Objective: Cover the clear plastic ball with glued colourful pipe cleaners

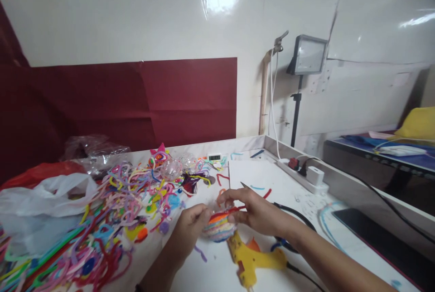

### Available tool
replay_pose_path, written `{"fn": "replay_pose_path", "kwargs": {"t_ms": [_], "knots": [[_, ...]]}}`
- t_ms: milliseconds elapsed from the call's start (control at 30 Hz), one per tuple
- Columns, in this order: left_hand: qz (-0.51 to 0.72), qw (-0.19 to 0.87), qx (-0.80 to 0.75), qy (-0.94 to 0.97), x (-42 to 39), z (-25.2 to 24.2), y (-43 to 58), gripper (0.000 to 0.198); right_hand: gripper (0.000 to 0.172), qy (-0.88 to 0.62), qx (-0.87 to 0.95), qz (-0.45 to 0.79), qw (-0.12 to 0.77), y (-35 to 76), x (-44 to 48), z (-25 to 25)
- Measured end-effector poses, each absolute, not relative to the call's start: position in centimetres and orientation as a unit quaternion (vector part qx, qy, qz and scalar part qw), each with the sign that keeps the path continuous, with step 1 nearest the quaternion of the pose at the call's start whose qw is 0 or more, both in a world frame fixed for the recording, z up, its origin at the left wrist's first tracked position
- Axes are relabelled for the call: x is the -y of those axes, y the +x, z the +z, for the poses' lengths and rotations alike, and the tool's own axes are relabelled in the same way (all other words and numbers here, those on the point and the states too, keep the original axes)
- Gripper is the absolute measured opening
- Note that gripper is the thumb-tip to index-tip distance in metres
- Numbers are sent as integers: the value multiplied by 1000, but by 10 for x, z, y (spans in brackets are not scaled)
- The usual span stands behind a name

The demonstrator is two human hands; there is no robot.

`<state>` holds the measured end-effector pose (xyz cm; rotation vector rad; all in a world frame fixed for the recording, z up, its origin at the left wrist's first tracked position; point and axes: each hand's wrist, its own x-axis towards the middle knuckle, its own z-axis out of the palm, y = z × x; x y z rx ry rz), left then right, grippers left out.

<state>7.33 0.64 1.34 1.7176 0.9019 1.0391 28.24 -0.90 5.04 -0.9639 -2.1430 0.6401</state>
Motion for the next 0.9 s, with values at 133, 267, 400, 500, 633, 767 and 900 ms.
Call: {"fn": "replay_pose_path", "kwargs": {"t_ms": [133, 267, 400, 500, 633, 767, 900], "knots": [[421, 454, -374, 690, -9, 10, 74, 44, 24, -374, 823, 257, 342, 282, 8, 49], [423, 465, -384, 677, -8, 12, 75, 45, 26, -372, 822, 270, 337, 282, 6, 48], [421, 487, -390, 658, -2, 19, 74, 37, 25, -371, 817, 287, 336, 284, 2, 47], [443, 519, -377, 627, 0, 22, 70, 26, 25, -371, 811, 298, 340, 286, 1, 45], [413, 598, -326, 604, -2, 22, 63, 21, 25, -362, 807, 309, 349, 288, 0, 44], [389, 586, -309, 640, -6, 19, 61, 22, 26, -354, 811, 304, 352, 289, -2, 43], [401, 550, -318, 660, -9, 13, 64, 24, 23, -370, 815, 281, 347, 290, -1, 42]]}}
